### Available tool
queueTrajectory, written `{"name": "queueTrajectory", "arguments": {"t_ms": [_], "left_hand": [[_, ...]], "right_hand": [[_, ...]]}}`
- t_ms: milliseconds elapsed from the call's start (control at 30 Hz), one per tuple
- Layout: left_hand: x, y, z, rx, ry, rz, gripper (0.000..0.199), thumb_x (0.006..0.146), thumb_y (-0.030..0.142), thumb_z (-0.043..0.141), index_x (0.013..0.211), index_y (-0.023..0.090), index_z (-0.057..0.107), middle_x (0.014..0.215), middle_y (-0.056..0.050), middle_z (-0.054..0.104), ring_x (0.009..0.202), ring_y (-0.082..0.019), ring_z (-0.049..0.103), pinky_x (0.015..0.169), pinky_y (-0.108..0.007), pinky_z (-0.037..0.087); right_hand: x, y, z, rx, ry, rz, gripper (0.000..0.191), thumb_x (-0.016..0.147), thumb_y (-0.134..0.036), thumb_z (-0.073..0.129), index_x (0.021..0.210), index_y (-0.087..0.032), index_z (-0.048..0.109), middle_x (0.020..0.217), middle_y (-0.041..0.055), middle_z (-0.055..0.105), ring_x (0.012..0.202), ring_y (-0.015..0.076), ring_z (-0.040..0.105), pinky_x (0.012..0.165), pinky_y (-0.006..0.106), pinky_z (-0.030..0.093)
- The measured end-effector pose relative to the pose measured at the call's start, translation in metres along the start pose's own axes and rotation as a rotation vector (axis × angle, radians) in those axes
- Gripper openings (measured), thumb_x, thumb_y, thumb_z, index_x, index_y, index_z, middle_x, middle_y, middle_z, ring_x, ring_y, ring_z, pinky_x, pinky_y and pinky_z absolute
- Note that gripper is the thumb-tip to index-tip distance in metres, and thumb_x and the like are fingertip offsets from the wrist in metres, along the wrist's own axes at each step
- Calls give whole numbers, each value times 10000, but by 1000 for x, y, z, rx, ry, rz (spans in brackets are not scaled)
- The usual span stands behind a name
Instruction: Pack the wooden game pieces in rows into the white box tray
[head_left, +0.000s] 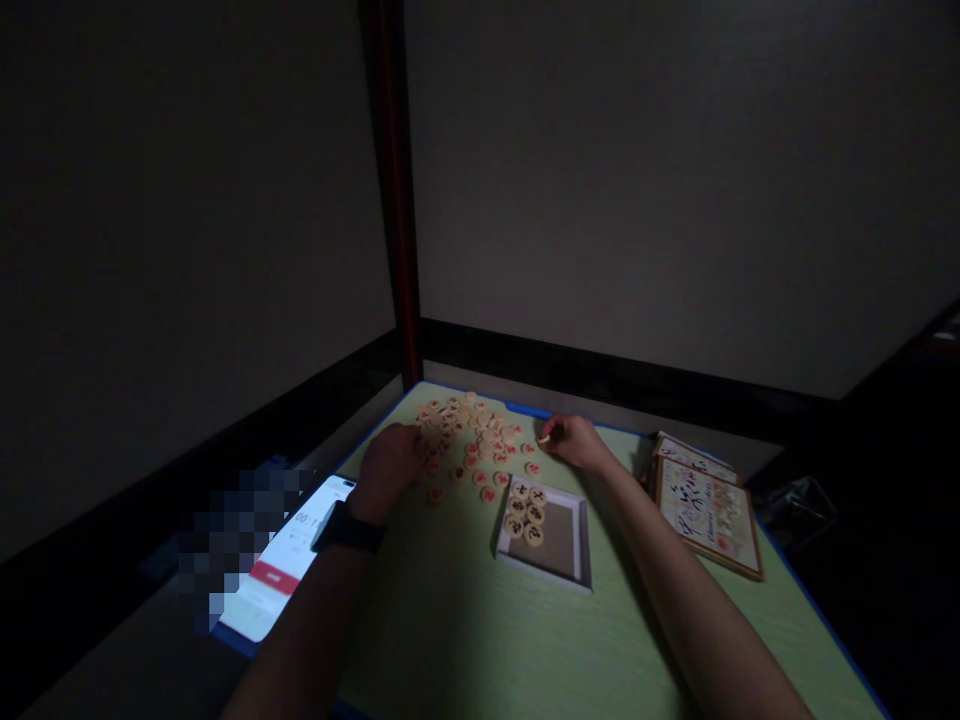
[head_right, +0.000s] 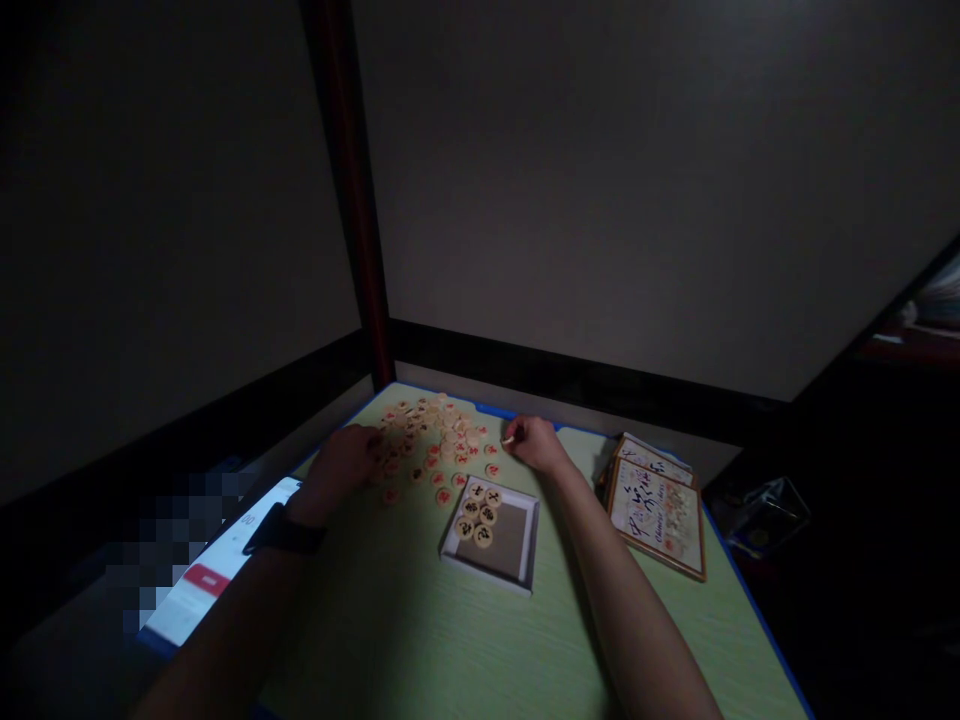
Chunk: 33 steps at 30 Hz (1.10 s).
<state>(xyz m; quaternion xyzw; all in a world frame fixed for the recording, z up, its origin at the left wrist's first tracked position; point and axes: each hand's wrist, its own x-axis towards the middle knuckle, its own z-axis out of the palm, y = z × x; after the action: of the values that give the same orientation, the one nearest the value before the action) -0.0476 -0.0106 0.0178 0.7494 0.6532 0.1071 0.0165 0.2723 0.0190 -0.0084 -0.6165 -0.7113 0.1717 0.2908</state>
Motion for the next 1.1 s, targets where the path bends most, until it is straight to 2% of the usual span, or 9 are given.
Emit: {"name": "queueTrajectory", "arguments": {"t_ms": [267, 400, 500, 600, 667, 800, 900, 1000, 1100], "left_hand": [[3, -2, 4, -11, 6, 31, 224, 847, 140, 524, 918, 166, 735, 939, -119, 749, 908, -234, 684, 786, -299, 494], [1, 0, 3, -8, -3, -8, 228, 867, 154, 509, 946, 145, 722, 950, -128, 736, 928, -234, 682, 804, -298, 497], [-1, 4, 0, 8, -13, -46, 242, 883, 181, 505, 1010, 139, 706, 992, -140, 711, 943, -240, 678, 787, -300, 501], [-3, 10, -2, 30, -12, -28, 231, 870, 197, 536, 1023, 140, 699, 1026, -148, 683, 962, -268, 668, 782, -328, 505], [-3, 15, 1, 9, 2, 25, 236, 890, 180, 505, 1019, 141, 698, 1065, -151, 675, 994, -276, 657, 817, -351, 505], [-2, 28, 12, -86, 51, 175, 292, 942, 155, 421, 1033, 141, 698, 1142, -147, 671, 1102, -255, 613, 958, -361, 465], [-2, 36, 21, -159, 68, 311, 284, 944, 181, 451, 1106, 165, 684, 1164, -121, 677, 1137, -246, 587, 1033, -371, 425], [-4, 40, 25, -249, 30, 413, 306, 940, 198, 481, 1189, 189, 660, 1191, -93, 682, 1116, -237, 592, 1027, -368, 435], [-6, 43, 26, -303, 26, 466, 306, 943, 196, 481, 1181, 202, 674, 1213, -79, 686, 1140, -237, 583, 1038, -368, 433]], "right_hand": [[0, 5, 0, -10, 2, 5, 42, 656, -174, 664, 697, -182, 658, 608, -20, 663, 572, 129, 607, 561, 216, 420], [-1, 4, 2, -22, -5, -12, 29, 677, -157, 642, 675, -183, 655, 623, -10, 672, 575, 131, 601, 571, 221, 422], [1, -6, 2, -63, 20, -43, 45, 695, -158, 654, 716, -183, 685, 683, 13, 695, 612, 142, 609, 594, 229, 428], [6, -29, 4, -125, 48, -137, 159, 710, -125, 650, 830, -182, 736, 838, 48, 731, 711, 157, 635, 654, 233, 449], [12, -48, 9, -147, -11, -191, 268, 707, -90, 644, 934, -180, 756, 908, 58, 738, 750, 158, 646, 685, 231, 460], [27, -81, 22, -235, -241, -298, 416, 685, -44, 649, 1059, -189, 762, 897, 41, 743, 779, 165, 665, 724, 233, 470], [34, -97, 31, -312, -346, -395, 393, 688, 9, 599, 973, -191, 781, 892, 36, 754, 832, 168, 677, 757, 227, 466], [33, -108, 36, -402, -395, -456, 291, 734, 4, 573, 869, -154, 776, 902, 86, 762, 871, 196, 681, 772, 245, 462], [29, -118, 37, -511, -411, -450, 236, 805, -49, 553, 919, -110, 750, 985, 163, 751, 916, 236, 678, 760, 268, 456]]}}
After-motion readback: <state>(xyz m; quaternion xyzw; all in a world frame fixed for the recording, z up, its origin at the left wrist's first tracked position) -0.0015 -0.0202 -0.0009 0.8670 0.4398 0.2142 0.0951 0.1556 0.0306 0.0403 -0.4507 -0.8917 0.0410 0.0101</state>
